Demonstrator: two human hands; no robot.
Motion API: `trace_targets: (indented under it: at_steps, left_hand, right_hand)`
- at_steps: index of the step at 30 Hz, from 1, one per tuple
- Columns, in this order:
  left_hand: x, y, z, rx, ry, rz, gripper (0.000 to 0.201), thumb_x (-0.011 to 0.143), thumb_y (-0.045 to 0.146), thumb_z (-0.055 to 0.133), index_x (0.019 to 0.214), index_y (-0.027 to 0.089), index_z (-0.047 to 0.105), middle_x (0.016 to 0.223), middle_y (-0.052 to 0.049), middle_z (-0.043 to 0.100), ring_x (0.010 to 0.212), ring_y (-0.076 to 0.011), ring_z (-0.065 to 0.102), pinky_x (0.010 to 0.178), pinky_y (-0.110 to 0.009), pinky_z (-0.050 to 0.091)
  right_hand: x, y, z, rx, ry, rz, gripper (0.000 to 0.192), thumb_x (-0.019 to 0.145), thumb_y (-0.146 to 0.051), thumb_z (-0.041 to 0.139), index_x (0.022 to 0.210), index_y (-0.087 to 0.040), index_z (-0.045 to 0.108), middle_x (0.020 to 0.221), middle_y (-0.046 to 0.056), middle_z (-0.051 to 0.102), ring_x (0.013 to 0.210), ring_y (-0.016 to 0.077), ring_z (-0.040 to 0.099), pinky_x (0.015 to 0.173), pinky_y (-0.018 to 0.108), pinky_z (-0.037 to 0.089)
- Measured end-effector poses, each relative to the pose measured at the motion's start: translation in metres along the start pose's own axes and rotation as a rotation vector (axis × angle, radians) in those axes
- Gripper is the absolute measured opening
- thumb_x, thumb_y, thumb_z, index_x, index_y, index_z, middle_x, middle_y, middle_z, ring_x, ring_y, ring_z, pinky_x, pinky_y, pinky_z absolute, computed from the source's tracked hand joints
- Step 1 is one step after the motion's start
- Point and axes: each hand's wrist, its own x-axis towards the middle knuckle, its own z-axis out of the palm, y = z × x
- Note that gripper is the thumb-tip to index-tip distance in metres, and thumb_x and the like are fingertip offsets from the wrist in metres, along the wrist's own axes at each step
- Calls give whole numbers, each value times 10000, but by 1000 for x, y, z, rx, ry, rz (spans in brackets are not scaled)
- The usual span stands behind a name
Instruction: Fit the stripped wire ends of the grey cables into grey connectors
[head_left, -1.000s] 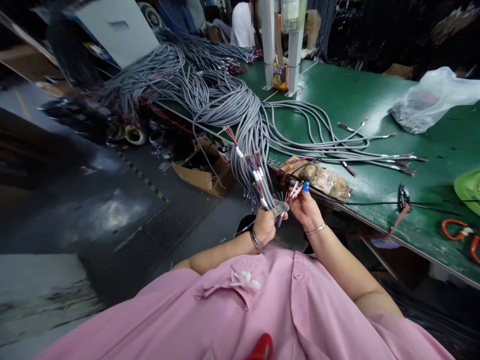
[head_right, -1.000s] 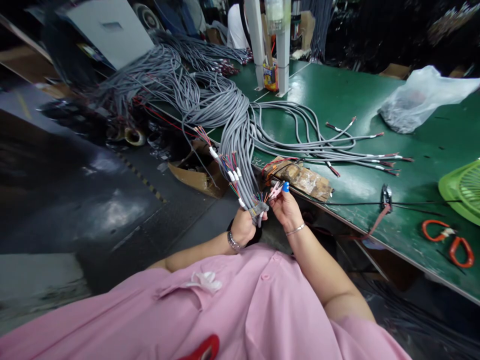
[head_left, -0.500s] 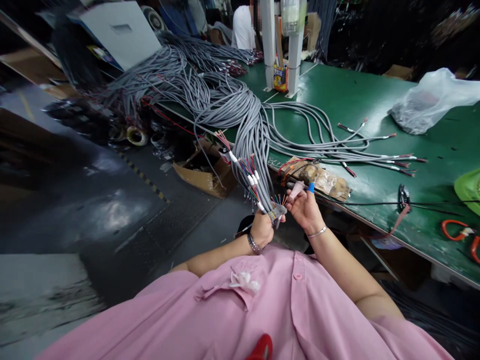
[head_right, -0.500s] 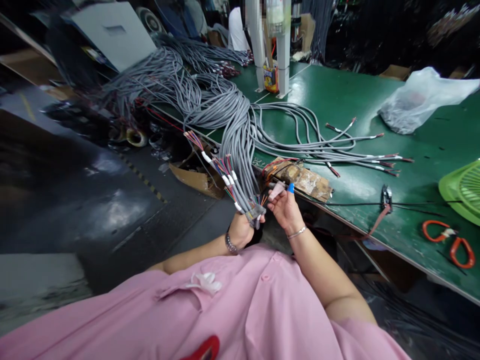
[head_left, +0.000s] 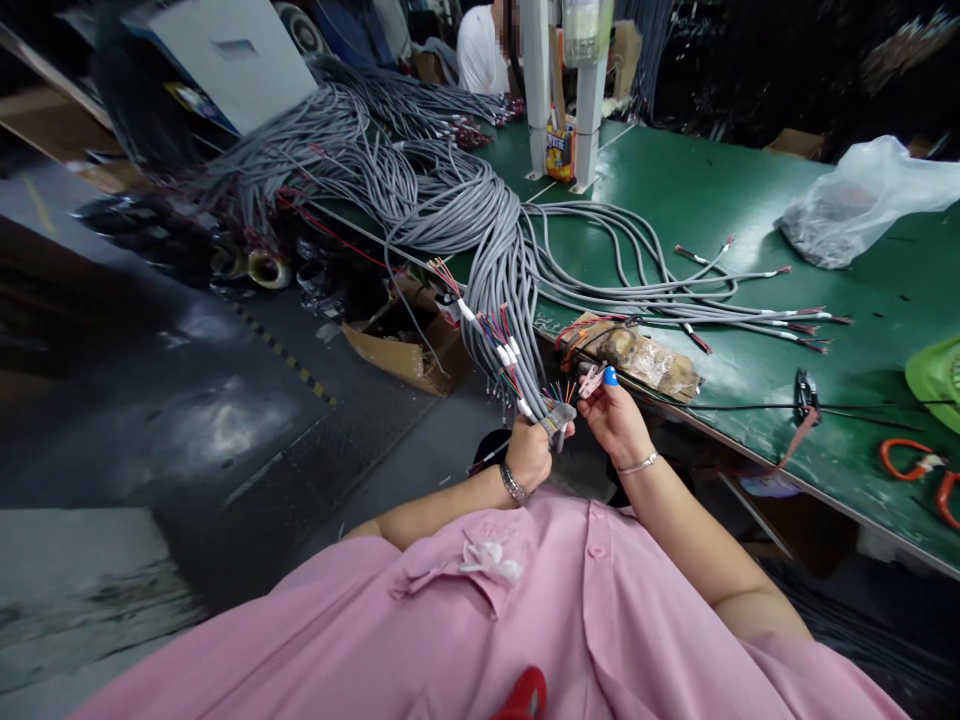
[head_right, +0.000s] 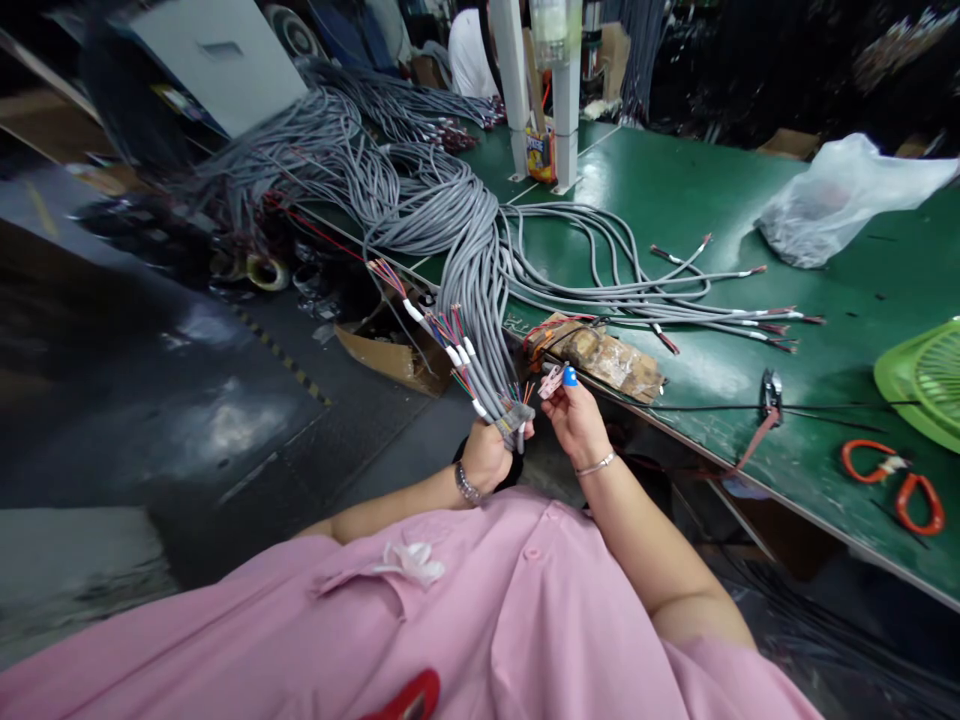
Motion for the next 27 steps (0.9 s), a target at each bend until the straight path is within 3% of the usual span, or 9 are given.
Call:
trace_targets:
  at_steps: [10,16,22,27]
  left_hand:
    - [-1,1,2,13,21,-18,217,607,305,769,624,140,629,534,5,594,500,-97,551,515,-228,431]
    - [-5,3,-7,19,9,-6,208,606,301,769,643,137,646,551,-2,609,503,-103,561,526,-238,441]
    - [-7,-2,-22,23,-30,8,233,634,328,778,681,129,666,584,-17,632,521,-108,581,499,-224,431]
    - [-4,0,-21,-33,-130,-62,300,642,377,784,774,120,703,703,-66,694,609,-153,640,572,-265,488]
  right_hand:
    - [-2,3,3,52,24,10,251,791,-451,678,830,-203,665,808,2,701,678,104,613,566,210,489]
    - [-6,3,-11,70,-30,93,424,799,-636,557,887,-230,641,805,3,678,667,124,611,569,236,499]
    - [-11,1,-28,77,-17,121,348,790,-561,620,843,-218,645,829,17,698,665,119,618,568,227,504]
    - [-19,-2,-42,17,-35,96,304,773,-516,664,839,-219,655,835,17,693,680,117,622,594,232,510]
